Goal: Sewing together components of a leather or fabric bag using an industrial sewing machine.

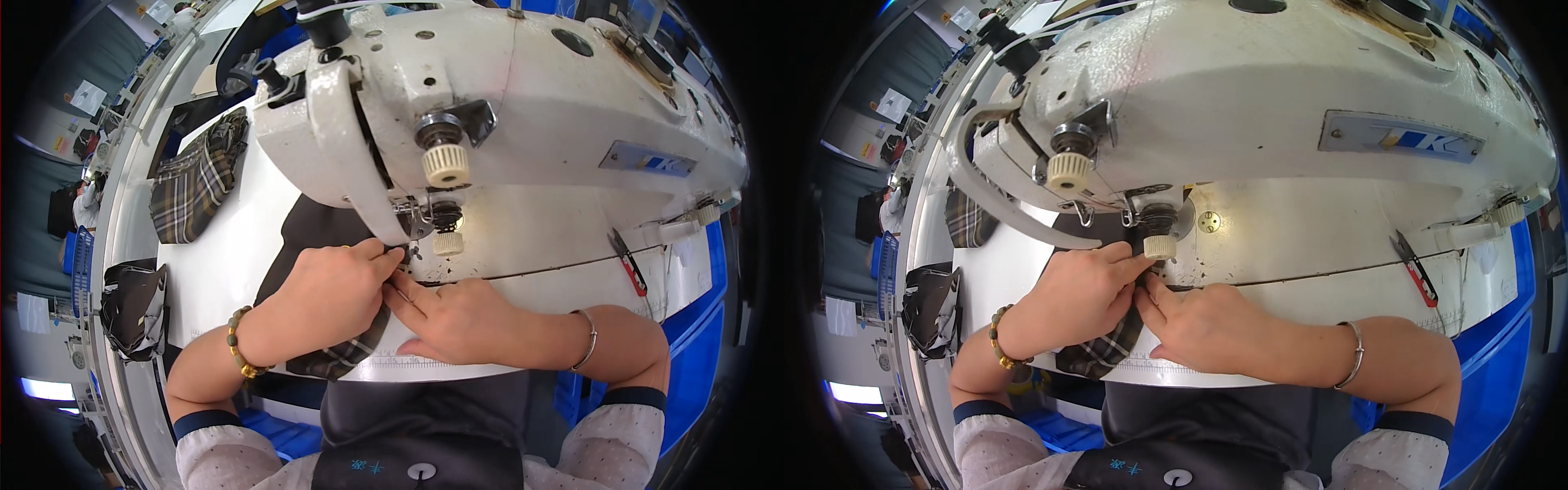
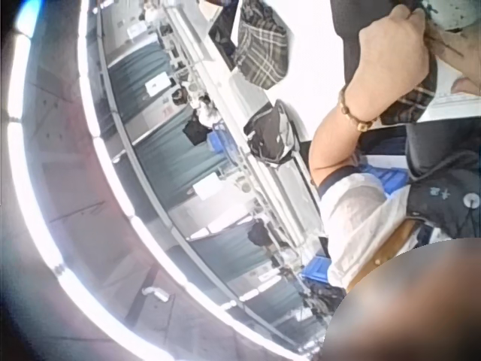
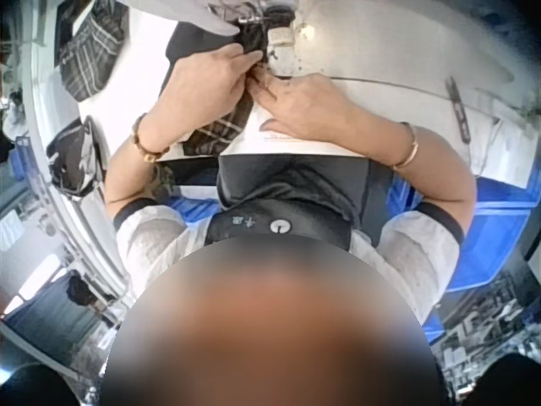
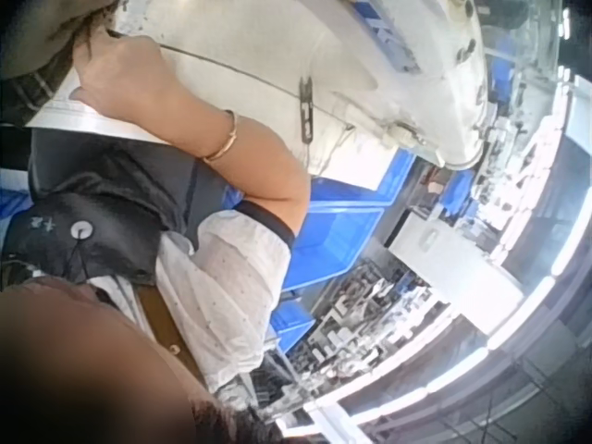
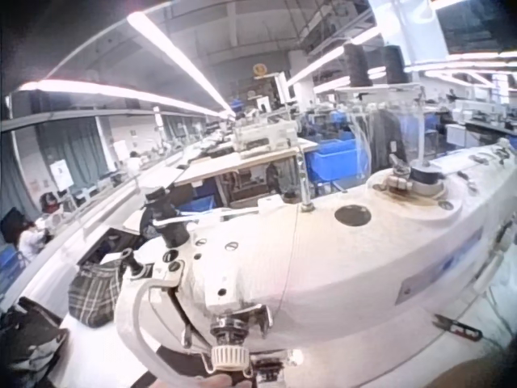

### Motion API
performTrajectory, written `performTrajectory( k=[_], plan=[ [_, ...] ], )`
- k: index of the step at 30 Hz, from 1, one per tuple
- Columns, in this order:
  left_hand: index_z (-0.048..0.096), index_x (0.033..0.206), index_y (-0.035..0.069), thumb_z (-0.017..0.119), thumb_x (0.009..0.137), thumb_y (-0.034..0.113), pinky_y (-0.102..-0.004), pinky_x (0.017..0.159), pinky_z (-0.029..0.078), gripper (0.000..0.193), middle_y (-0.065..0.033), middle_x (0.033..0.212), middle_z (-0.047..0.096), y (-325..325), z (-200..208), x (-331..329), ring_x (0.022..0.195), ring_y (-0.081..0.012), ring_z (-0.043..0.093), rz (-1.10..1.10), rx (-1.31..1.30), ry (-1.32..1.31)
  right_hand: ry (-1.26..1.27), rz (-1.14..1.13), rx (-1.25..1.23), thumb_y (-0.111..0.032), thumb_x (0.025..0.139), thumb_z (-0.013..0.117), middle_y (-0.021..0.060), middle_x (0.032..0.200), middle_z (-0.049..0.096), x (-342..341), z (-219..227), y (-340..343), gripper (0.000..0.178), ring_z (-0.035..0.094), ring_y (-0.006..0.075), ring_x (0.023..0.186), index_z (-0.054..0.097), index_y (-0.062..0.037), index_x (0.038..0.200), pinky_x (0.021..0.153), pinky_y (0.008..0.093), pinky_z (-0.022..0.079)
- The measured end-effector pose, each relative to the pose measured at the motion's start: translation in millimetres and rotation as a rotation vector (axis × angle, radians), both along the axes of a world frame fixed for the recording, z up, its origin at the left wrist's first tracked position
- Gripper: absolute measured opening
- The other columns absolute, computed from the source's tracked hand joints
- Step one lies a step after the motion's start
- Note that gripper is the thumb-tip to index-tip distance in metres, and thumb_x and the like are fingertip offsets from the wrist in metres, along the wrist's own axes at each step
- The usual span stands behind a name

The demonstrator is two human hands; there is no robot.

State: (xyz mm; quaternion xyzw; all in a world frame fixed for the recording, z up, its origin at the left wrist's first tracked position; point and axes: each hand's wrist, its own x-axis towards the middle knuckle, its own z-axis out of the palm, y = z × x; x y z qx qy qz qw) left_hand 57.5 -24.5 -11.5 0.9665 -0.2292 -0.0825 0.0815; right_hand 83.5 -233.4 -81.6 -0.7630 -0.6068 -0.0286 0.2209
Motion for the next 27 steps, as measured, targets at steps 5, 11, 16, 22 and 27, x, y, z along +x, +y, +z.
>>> performTrajectory(
  k=[5, 11, 16, 22, 27],
  plan=[
    [0.067, 0.113, 0.000, 0.065, 0.077, 0.006, -0.0412, 0.061, 0.053, 0.037, -0.0117, 0.087, 0.067, -3, -3, 3, 0.072, -0.0319, 0.067, -0.033, -0.120, -0.006, -0.079, 0.013, 0.018, -0.045, 0.084, 0.072, 0.0371, 0.117, 0.063, -2, 1, -2, 0.069, 0.069, 0.0221, 0.066, 0.060, 0.0114, 0.122, 0.054, 0.0307, 0.056],
    [0.068, 0.107, -0.002, 0.064, 0.078, 0.007, -0.0421, 0.059, 0.052, 0.031, -0.0138, 0.081, 0.068, -8, -9, 1, 0.070, -0.0338, 0.067, 0.004, -0.119, 0.011, -0.116, 0.000, 0.013, -0.044, 0.082, 0.073, 0.0372, 0.113, 0.065, -3, -2, -1, 0.064, 0.067, 0.0193, 0.061, 0.065, 0.0103, 0.113, 0.051, 0.0298, 0.054],
    [0.066, 0.094, -0.001, 0.063, 0.081, 0.008, -0.0445, 0.058, 0.051, 0.017, -0.0145, 0.077, 0.065, -14, -14, 3, 0.068, -0.0359, 0.065, 0.052, -0.145, -0.008, -0.229, -0.113, 0.019, -0.052, 0.083, 0.072, 0.0284, 0.120, 0.065, -4, -9, 0, 0.051, 0.062, 0.0164, 0.054, 0.069, -0.0039, 0.098, 0.044, 0.0280, 0.047],
    [0.065, 0.119, -0.001, 0.061, 0.086, 0.013, -0.0447, 0.059, 0.054, 0.037, -0.0162, 0.077, 0.068, -9, -24, 7, 0.070, -0.0359, 0.068, 0.133, -0.120, -0.022, -0.282, -0.133, -0.040, -0.051, 0.085, 0.070, 0.0249, 0.118, 0.067, 2, -5, 1, 0.047, 0.060, 0.0156, 0.054, 0.069, -0.0069, 0.098, 0.046, 0.0281, 0.047],
    [0.067, 0.121, 0.003, 0.062, 0.085, 0.014, -0.0458, 0.061, 0.053, 0.037, -0.0167, 0.076, 0.068, 5, -15, 8, 0.071, -0.0377, 0.067, 0.074, -0.264, 0.125, -0.413, -0.164, 0.083, -0.033, 0.082, 0.069, 0.0174, 0.114, 0.070, 9, -14, 4, 0.029, 0.056, 0.0129, 0.056, 0.071, -0.0077, 0.097, 0.048, 0.0271, 0.046]
  ],
)
